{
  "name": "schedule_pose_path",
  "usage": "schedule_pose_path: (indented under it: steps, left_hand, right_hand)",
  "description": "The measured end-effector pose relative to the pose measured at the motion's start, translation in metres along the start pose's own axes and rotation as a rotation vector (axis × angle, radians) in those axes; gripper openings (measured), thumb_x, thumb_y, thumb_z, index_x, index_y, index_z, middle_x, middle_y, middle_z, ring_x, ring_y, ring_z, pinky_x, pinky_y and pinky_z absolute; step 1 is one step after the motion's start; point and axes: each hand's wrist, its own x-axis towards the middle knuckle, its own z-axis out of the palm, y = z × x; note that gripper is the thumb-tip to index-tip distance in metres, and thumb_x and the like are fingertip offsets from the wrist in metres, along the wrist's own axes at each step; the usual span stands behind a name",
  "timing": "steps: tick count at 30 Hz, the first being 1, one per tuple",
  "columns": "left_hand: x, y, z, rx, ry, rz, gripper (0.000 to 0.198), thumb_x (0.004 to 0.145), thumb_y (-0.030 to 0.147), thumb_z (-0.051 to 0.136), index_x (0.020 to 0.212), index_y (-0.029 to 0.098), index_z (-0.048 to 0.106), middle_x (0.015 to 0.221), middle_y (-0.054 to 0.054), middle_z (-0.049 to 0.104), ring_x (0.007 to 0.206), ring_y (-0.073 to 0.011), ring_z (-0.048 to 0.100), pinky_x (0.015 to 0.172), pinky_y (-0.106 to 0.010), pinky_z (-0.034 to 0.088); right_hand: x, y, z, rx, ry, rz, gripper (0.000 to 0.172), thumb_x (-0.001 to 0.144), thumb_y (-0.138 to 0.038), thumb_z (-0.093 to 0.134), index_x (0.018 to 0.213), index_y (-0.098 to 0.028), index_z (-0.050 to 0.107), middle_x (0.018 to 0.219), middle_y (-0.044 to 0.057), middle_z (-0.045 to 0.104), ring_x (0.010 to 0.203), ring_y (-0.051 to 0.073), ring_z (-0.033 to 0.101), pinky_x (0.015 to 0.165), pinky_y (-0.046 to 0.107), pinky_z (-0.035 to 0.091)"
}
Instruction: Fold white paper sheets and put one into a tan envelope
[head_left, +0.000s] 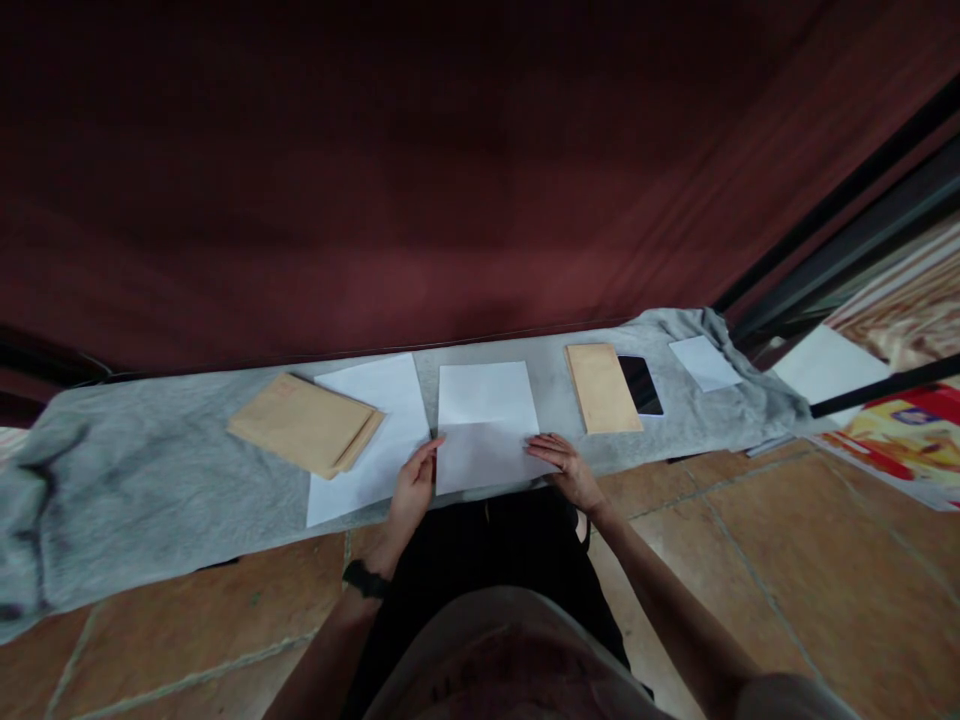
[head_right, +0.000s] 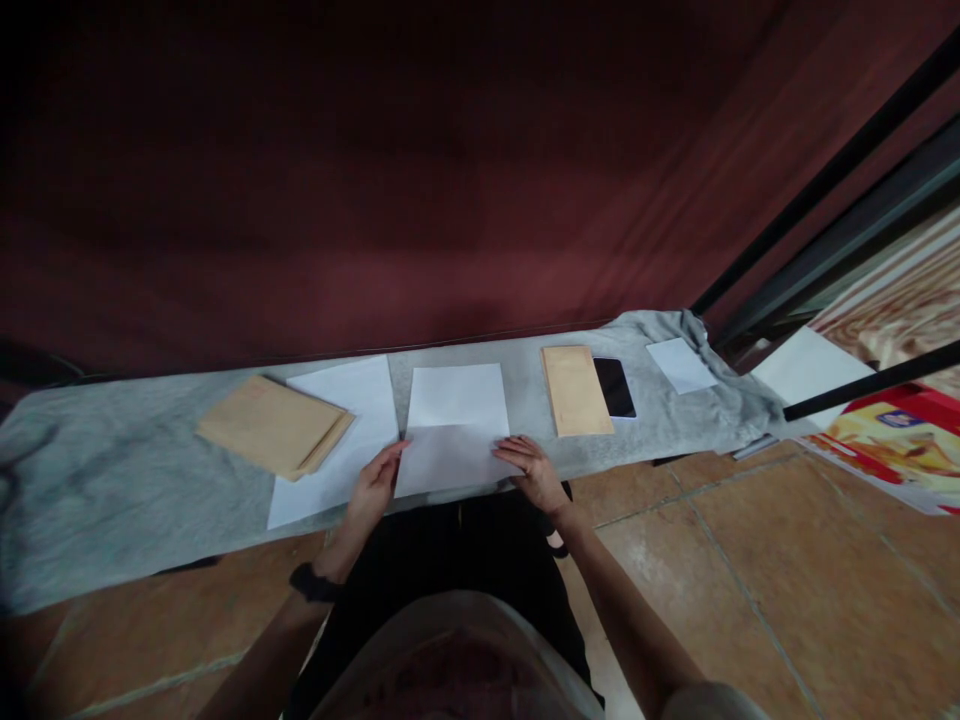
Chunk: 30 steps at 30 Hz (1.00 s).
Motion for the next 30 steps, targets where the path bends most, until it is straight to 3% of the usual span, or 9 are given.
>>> schedule_pose_path:
  steps: [2, 6, 9, 12, 15, 20, 23, 26, 30]
  left_hand:
    - [-0.015, -0.005, -0.01, 0.159, -0.038, 0.202, 0.045, 0.094, 0.011, 0.045, 0.129, 0.025, 0.069, 0.136, -0.008, 0.067, 0.13, -0.0238, 0.062, 0.115, -0.046, 0.048]
    - [-0.027, -0.006, -0.017, 0.422, -0.178, 0.484, 0.068, 0.084, -0.001, 0.048, 0.144, 0.029, 0.059, 0.16, -0.005, 0.048, 0.155, -0.0268, 0.033, 0.128, -0.056, 0.031]
    - [-0.019, -0.005, -0.014, 0.429, -0.313, 0.525, 0.061, 0.084, 0.0, 0.048, 0.135, 0.028, 0.066, 0.15, -0.005, 0.061, 0.148, -0.0246, 0.045, 0.125, -0.055, 0.037]
    - [-0.009, -0.003, -0.012, 0.39, -0.404, 0.516, 0.044, 0.086, 0.004, 0.053, 0.117, 0.027, 0.075, 0.137, -0.004, 0.07, 0.137, -0.0228, 0.058, 0.124, -0.053, 0.04]
    - [-0.002, 0.001, -0.011, 0.313, -0.4, 0.492, 0.048, 0.08, 0.003, 0.057, 0.118, 0.027, 0.074, 0.141, -0.004, 0.067, 0.139, -0.0237, 0.056, 0.125, -0.052, 0.038]
    - [0.014, 0.003, 0.001, 0.287, -0.213, 0.215, 0.019, 0.087, 0.024, 0.067, 0.103, 0.026, 0.077, 0.114, -0.009, 0.078, 0.113, -0.0285, 0.069, 0.106, -0.045, 0.052]
    - [0.024, 0.001, 0.012, 0.283, -0.111, 0.077, 0.019, 0.088, 0.034, 0.068, 0.102, 0.023, 0.076, 0.1, -0.009, 0.079, 0.096, -0.0269, 0.07, 0.091, -0.039, 0.055]
    - [0.033, 0.002, 0.018, 0.235, -0.046, 0.011, 0.023, 0.089, 0.037, 0.064, 0.102, 0.021, 0.074, 0.087, -0.005, 0.075, 0.077, -0.0208, 0.064, 0.074, -0.031, 0.051]
    - [0.046, 0.009, 0.021, 0.262, -0.006, -0.014, 0.021, 0.09, 0.038, 0.06, 0.078, 0.021, 0.065, 0.066, 0.003, 0.06, 0.064, -0.0151, 0.053, 0.062, -0.025, 0.04]
  right_hand:
    - [-0.004, 0.002, -0.001, 0.004, -0.004, -0.012, 0.061, 0.082, -0.006, 0.065, 0.135, -0.034, 0.068, 0.142, 0.004, 0.068, 0.138, 0.026, 0.058, 0.123, 0.057, 0.036]
    - [-0.007, 0.001, -0.005, 0.004, -0.02, -0.023, 0.051, 0.087, -0.01, 0.065, 0.131, -0.035, 0.071, 0.141, 0.004, 0.069, 0.137, 0.025, 0.059, 0.123, 0.057, 0.035]
    - [-0.005, -0.004, -0.009, 0.014, -0.04, -0.023, 0.035, 0.093, -0.018, 0.065, 0.122, -0.034, 0.075, 0.134, 0.004, 0.073, 0.132, 0.025, 0.063, 0.122, 0.056, 0.036]
    - [-0.002, -0.008, -0.013, 0.054, -0.014, -0.024, 0.02, 0.097, -0.028, 0.065, 0.112, -0.032, 0.077, 0.123, 0.003, 0.078, 0.123, 0.024, 0.068, 0.119, 0.054, 0.041]
    - [0.002, -0.01, -0.014, 0.078, 0.047, 0.013, 0.016, 0.095, -0.032, 0.067, 0.106, -0.029, 0.078, 0.12, 0.005, 0.078, 0.12, 0.024, 0.069, 0.114, 0.05, 0.047]
    - [0.017, -0.01, -0.009, 0.018, 0.121, 0.183, 0.022, 0.095, -0.038, 0.062, 0.101, -0.025, 0.079, 0.107, 0.007, 0.08, 0.107, 0.028, 0.071, 0.104, 0.046, 0.052]
    - [0.03, -0.01, -0.004, 0.007, 0.173, 0.267, 0.024, 0.094, -0.04, 0.059, 0.097, -0.023, 0.076, 0.098, 0.007, 0.079, 0.1, 0.028, 0.071, 0.097, 0.042, 0.053]
    - [0.042, -0.008, -0.001, -0.038, 0.187, 0.363, 0.029, 0.095, -0.045, 0.055, 0.088, -0.023, 0.072, 0.082, 0.005, 0.075, 0.082, 0.024, 0.068, 0.084, 0.036, 0.053]
    - [0.054, -0.007, 0.002, -0.12, 0.225, 0.417, 0.032, 0.096, -0.049, 0.054, 0.081, -0.024, 0.066, 0.069, 0.0, 0.065, 0.068, 0.019, 0.06, 0.072, 0.03, 0.047]
